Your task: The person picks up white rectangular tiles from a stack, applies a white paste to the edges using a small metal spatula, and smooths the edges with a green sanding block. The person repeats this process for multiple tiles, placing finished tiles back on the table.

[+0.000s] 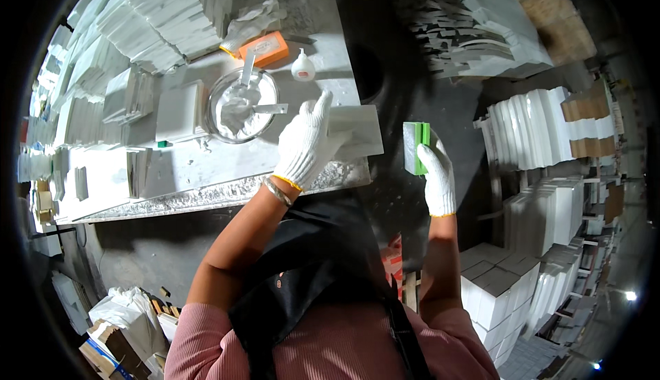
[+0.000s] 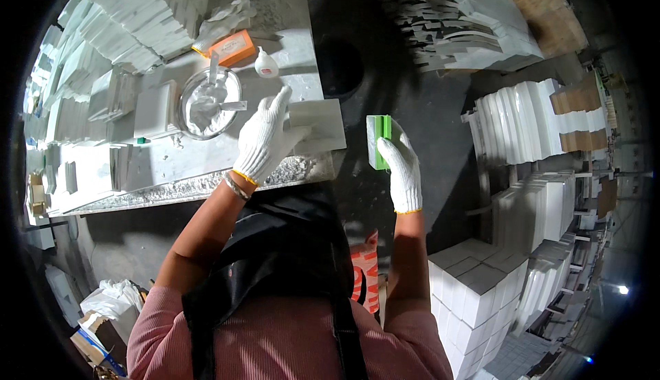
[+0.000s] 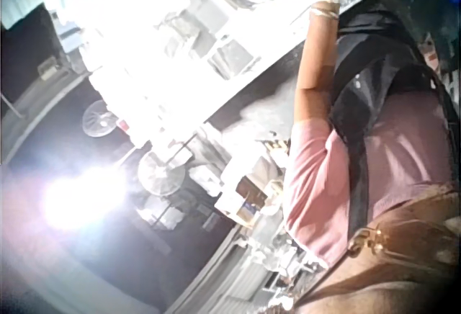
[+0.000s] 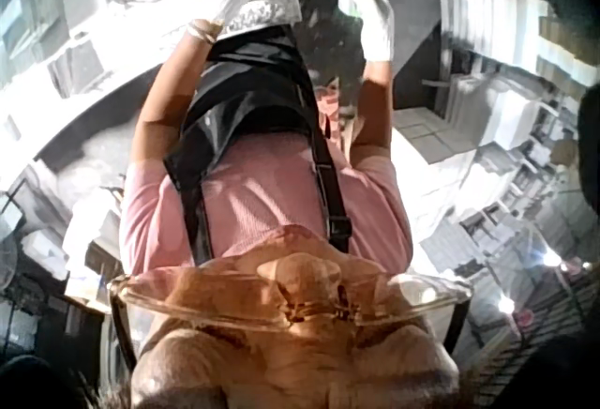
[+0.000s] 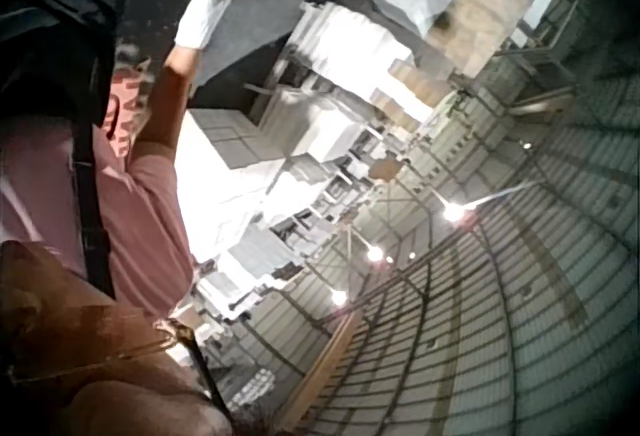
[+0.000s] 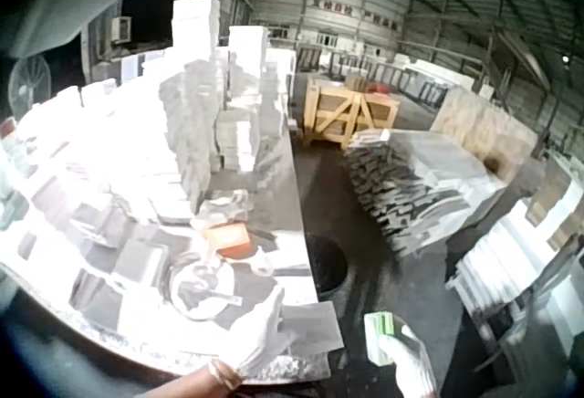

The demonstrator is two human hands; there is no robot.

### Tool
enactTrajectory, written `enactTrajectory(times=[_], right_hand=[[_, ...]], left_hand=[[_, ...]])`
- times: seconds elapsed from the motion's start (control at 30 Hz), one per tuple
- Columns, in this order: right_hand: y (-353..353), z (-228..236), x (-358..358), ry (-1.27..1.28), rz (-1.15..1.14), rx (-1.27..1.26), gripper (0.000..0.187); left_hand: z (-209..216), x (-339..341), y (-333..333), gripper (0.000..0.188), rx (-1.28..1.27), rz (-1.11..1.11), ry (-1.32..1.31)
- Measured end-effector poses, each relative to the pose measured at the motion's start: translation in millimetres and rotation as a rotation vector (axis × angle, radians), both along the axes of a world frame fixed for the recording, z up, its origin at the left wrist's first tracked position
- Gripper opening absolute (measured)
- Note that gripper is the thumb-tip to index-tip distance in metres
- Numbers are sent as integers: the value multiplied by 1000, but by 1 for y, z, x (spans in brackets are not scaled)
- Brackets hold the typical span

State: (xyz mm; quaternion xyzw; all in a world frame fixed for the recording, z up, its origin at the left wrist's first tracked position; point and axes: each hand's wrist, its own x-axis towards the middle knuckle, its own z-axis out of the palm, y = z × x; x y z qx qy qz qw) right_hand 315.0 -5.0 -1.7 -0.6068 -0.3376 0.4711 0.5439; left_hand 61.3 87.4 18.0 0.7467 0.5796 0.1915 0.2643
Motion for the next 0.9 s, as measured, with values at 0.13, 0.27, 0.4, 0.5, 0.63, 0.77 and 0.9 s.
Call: enactTrajectory(times=[0.13,0.27,0.4,0.5,0.63,0.77,0.9], right_hand=[[11,-12,-5,44,24,-18,55],[20,-5,-23,53,106,-45,59],[33,-29,-46,-288,108,78,63],[53,-44,-44,-176,76,40,58],[33,-7,-49,-122,137,-51,61],[17,-15,-52,-386,134,62,61],[52,-34,-45,-258,116,-4,60]], left_hand=[[-7,-6,-6,81,342,-150,55],[-29,-10,8,91,241,-401,76],[-35,-11,13,89,217,-427,0],[-30,-11,14,86,185,-411,-33],[-35,-13,13,85,209,-402,-42],[-34,-11,14,84,194,-402,-44],[-36,-12,14,83,203,-397,-57]])
